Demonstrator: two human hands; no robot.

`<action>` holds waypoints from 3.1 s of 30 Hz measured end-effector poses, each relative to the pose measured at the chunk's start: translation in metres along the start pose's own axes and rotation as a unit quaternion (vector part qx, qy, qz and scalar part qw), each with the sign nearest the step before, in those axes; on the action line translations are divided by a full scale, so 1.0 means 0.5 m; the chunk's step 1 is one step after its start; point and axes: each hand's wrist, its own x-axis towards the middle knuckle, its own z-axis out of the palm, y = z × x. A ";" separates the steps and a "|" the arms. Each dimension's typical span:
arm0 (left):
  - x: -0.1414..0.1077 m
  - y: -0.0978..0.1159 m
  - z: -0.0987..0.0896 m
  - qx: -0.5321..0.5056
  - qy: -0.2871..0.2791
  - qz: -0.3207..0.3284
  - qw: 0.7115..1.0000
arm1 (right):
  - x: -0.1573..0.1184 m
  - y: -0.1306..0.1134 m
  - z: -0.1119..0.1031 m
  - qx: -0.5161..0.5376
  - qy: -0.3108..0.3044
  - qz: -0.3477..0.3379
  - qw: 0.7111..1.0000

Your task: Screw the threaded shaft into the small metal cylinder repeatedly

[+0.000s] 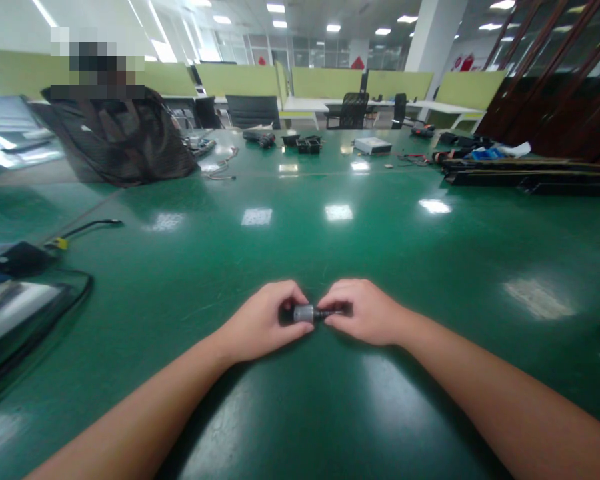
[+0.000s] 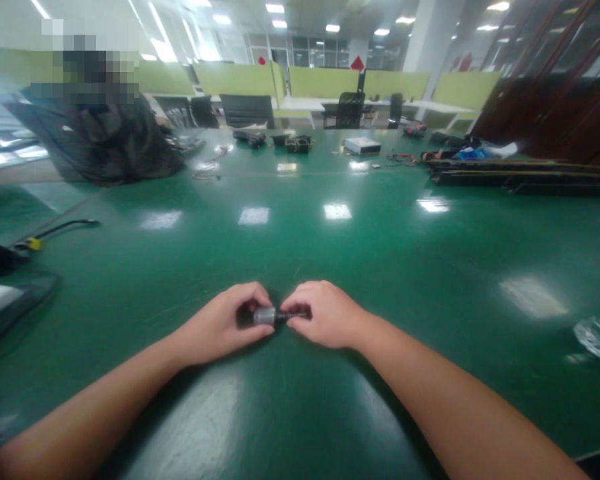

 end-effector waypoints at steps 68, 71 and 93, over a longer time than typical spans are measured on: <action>-0.004 0.000 -0.011 0.011 -0.008 0.032 0.999 | -0.010 0.031 -0.048 -0.007 -0.025 0.048 0.999; -0.006 -0.001 -0.011 0.014 -0.010 0.026 0.999 | -0.013 0.044 -0.057 -0.001 -0.027 0.074 0.997; -0.002 0.001 -0.002 0.028 0.000 0.035 0.999 | 0.007 -0.011 0.006 0.001 0.000 -0.002 1.000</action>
